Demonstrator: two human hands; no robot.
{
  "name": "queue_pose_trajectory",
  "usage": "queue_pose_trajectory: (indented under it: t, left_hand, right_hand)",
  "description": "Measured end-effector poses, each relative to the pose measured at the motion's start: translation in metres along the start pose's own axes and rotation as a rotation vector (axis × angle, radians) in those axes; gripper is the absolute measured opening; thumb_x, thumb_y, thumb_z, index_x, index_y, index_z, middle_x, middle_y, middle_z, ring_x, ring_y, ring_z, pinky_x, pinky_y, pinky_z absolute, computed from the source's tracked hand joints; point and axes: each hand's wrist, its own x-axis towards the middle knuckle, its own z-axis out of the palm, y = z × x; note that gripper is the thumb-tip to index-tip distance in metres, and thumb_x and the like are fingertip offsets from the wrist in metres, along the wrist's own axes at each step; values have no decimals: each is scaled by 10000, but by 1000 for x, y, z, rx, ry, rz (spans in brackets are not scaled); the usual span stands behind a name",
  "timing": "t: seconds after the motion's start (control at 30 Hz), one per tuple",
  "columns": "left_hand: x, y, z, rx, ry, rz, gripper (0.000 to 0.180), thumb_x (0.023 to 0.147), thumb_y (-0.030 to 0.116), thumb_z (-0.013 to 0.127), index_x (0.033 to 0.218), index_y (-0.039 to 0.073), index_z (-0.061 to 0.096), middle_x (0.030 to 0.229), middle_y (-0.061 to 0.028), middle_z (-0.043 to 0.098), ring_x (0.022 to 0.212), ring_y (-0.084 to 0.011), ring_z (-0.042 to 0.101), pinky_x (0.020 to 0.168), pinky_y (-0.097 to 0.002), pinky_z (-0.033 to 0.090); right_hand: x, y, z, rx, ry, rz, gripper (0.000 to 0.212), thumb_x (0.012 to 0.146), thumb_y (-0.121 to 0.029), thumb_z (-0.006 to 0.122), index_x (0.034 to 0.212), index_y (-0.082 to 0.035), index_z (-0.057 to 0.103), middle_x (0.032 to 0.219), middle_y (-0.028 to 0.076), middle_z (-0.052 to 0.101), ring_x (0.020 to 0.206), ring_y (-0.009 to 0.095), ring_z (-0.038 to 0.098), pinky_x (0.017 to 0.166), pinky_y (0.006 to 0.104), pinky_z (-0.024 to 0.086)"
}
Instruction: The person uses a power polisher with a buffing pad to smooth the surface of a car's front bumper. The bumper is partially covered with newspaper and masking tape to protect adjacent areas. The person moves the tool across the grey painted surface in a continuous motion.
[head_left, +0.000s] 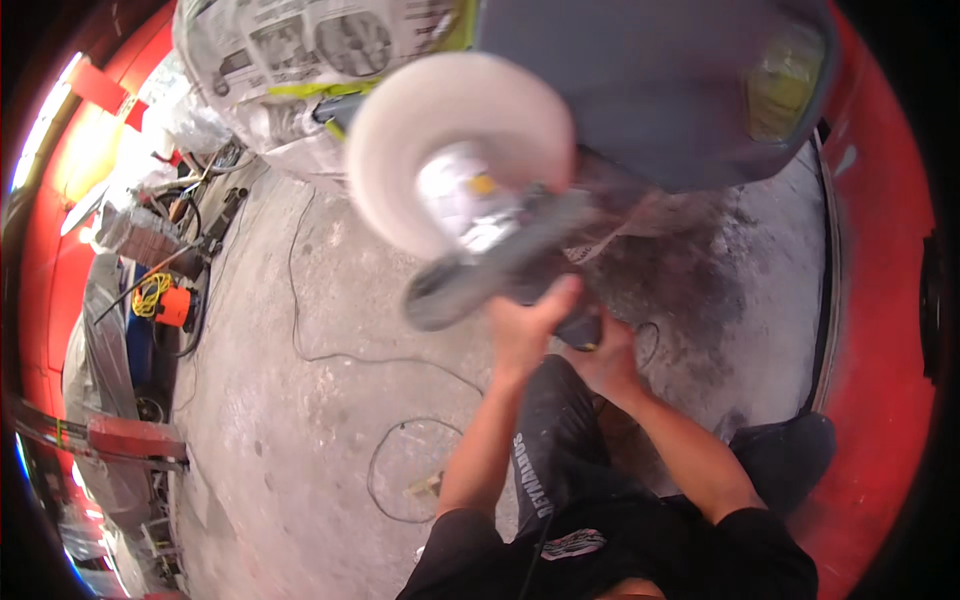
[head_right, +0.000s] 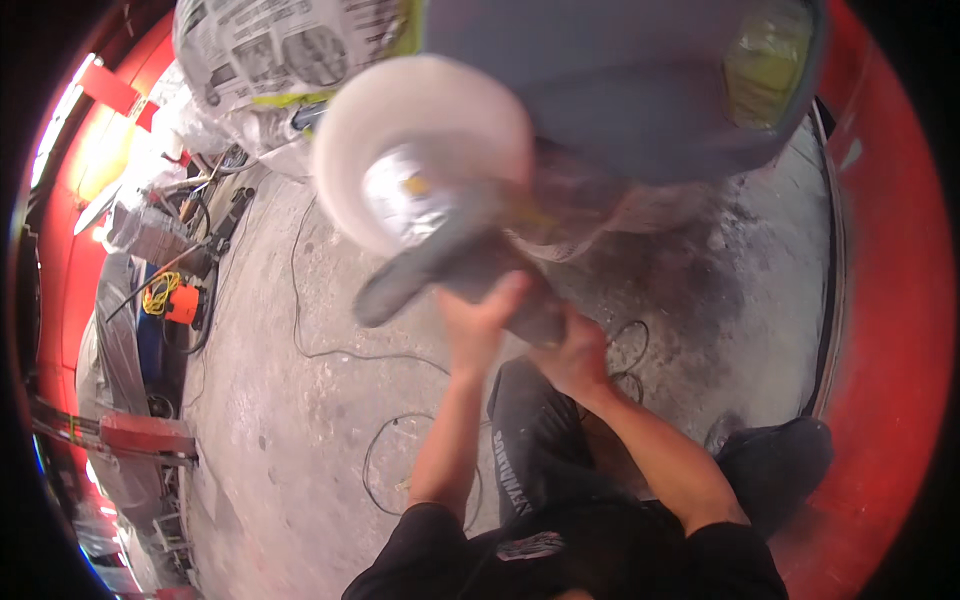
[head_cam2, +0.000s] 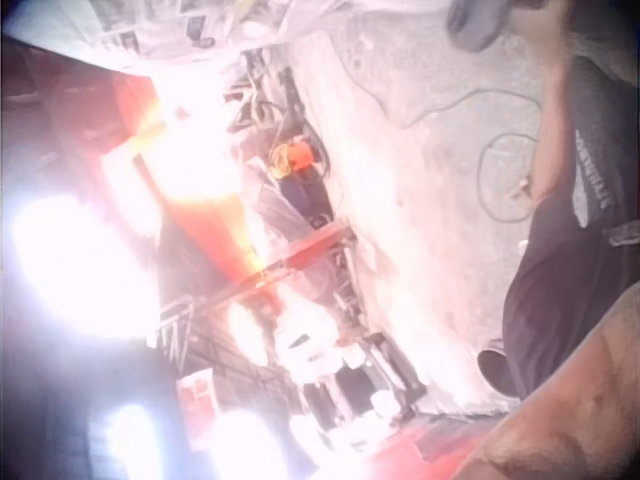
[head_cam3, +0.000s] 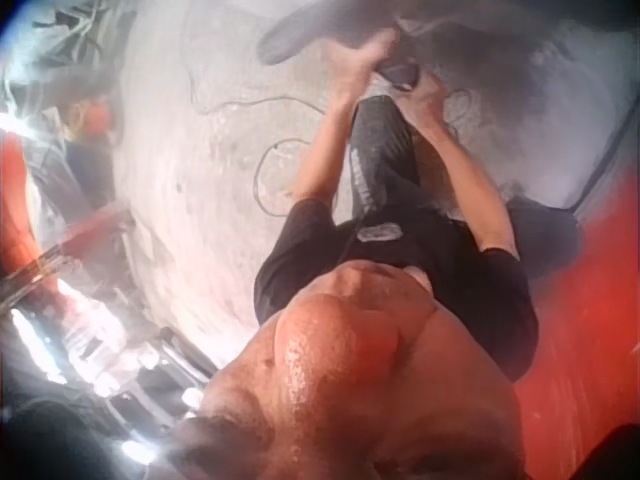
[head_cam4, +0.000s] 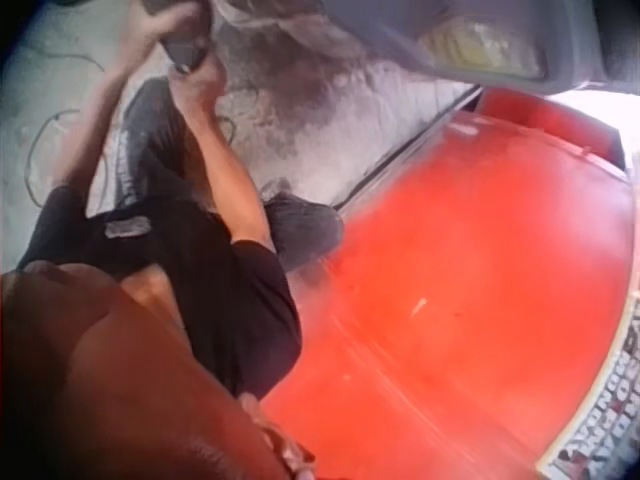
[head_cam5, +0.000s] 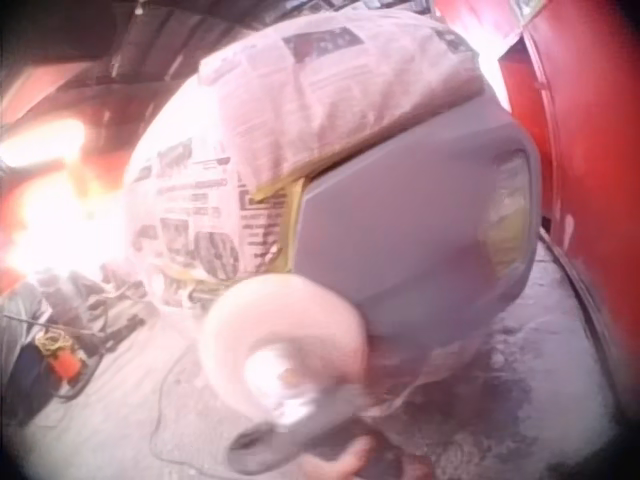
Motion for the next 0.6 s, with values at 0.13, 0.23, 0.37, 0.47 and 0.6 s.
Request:
queue_pose_trajectory:
  t: [0.13, 0.23, 0.37, 0.47, 0.6]
  left_hand:
    - [-10, -19, 28, 36, -60, -45, 452, 829, 257, 842, 1131, -33, 670, 1083, -72, 692, 1007, -186, 633, 915, -335, 510]
    - [-6, -33, 20, -115, -50, -87, 468, 825, 219, 848, 1170, -30, 653, 1108, -75, 682, 1021, -195, 633, 925, -341, 510]
    - [17, -51, -6, -176, 228, 115, 508, 825, 183, 842, 1230, -29, 622, 1116, -74, 658, 1025, -207, 629, 953, -350, 500]
    - [46, -64, -36, -144, 401, 280, 579, 893, 104, 760, 1391, -6, 487, 1269, -86, 589, 1133, -176, 583, 1008, -339, 457]
    - [68, -59, -34, -294, 470, 226, 636, 890, 54, 739, 1436, -26, 422, 1307, -123, 559, 1182, -214, 559, 1049, -350, 433]
  right_hand:
    - [-6, 18, -25, 48, 1, 91, 563, 727, -159, 851, 1229, -35, 628, 1028, 191, 742, 1022, 340, 729, 858, 403, 565]
    - [11, 30, -20, -2, -47, 44, 585, 720, -160, 835, 1255, -37, 632, 1049, 195, 739, 1046, 354, 715, 884, 415, 556]
    - [60, 17, -3, -224, -176, -124, 571, 703, -181, 796, 1242, -52, 656, 1033, 207, 733, 1030, 395, 697, 873, 450, 551]
    - [98, -11, 19, -240, -281, -204, 541, 653, -183, 799, 1151, -14, 668, 981, 237, 720, 965, 421, 692, 840, 462, 542]
    - [133, -27, 10, -281, -353, -228, 494, 627, -172, 808, 1078, -12, 687, 908, 252, 705, 926, 423, 692, 807, 463, 539]
